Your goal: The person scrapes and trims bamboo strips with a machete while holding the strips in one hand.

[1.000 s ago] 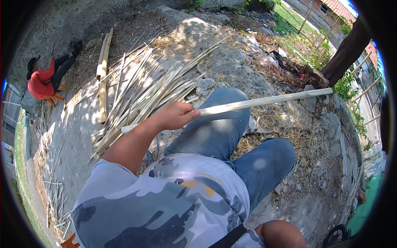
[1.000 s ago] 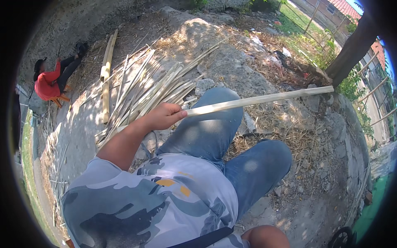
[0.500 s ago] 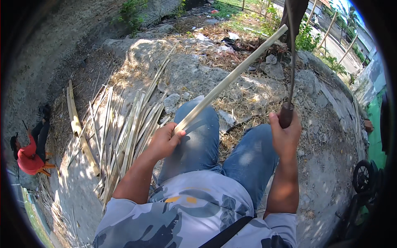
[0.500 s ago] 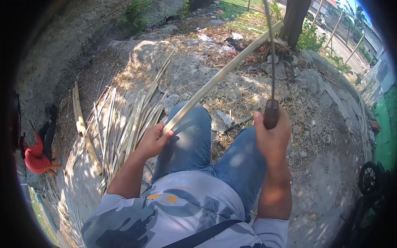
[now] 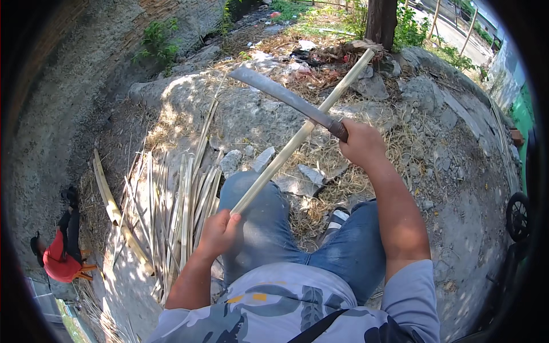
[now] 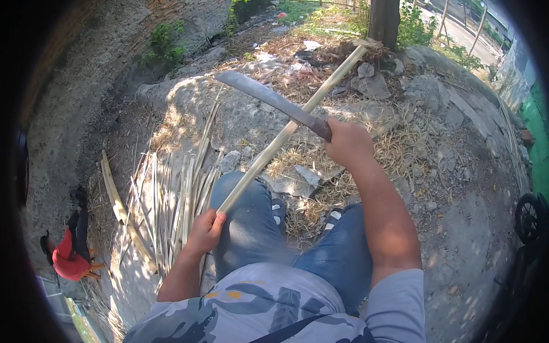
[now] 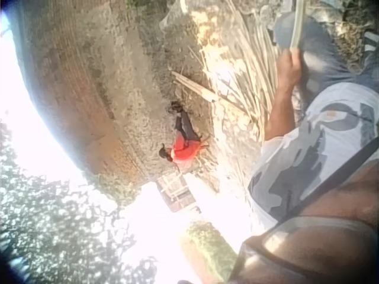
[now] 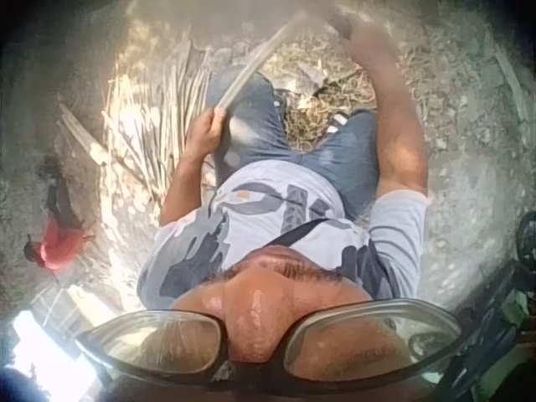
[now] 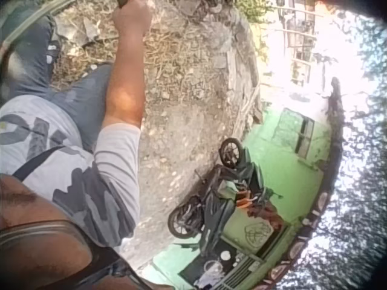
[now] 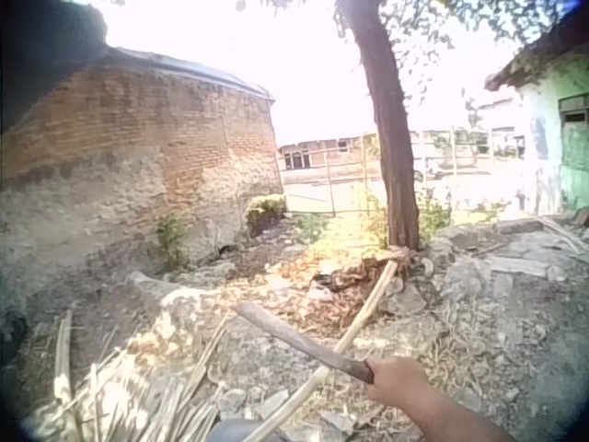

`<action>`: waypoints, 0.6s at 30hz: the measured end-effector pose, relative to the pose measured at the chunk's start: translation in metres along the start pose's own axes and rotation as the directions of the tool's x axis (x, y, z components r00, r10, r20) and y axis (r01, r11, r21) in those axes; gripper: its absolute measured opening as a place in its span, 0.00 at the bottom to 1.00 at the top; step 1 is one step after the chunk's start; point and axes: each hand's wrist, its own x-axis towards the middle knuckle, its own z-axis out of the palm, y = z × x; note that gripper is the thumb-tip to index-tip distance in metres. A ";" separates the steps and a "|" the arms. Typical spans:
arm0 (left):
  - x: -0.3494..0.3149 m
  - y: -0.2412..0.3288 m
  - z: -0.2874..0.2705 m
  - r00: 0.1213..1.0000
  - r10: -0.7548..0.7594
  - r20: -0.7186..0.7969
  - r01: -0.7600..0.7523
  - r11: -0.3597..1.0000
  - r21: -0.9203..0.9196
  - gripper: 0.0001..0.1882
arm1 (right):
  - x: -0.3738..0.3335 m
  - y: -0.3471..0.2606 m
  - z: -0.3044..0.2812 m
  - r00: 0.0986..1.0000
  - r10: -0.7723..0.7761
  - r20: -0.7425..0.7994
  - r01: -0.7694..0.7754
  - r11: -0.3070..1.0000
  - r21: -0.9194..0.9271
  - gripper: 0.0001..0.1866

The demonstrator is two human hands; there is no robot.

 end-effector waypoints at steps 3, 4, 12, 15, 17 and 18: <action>0.008 0.004 -0.002 0.999 -0.017 0.031 0.018 1.000 -0.014 0.19 | -0.010 0.009 0.024 0.989 0.142 0.047 -0.149 0.958 0.244 0.10; 0.008 0.007 -0.005 0.996 -0.069 0.050 0.071 0.996 -0.045 0.19 | -0.014 0.001 0.023 0.987 0.146 0.065 -0.158 0.955 0.251 0.10; 0.008 0.018 -0.005 0.992 -0.102 0.072 0.104 0.994 -0.024 0.22 | -0.030 -0.023 0.024 0.908 -0.385 0.168 0.363 0.920 0.146 0.10; 0.001 0.019 -0.009 0.992 -0.124 0.034 0.127 0.990 -0.069 0.23 | -0.027 -0.015 0.028 0.930 -0.323 0.173 0.289 0.937 0.194 0.10; -0.004 0.021 -0.013 0.989 -0.147 0.026 0.147 0.989 -0.011 0.23 | -0.022 -0.015 0.029 0.928 -0.332 0.172 0.291 0.930 0.226 0.10; -0.007 0.023 -0.014 0.987 -0.157 0.016 0.157 0.987 -0.014 0.23 | -0.022 -0.018 0.029 0.927 -0.341 0.155 0.306 0.929 0.208 0.10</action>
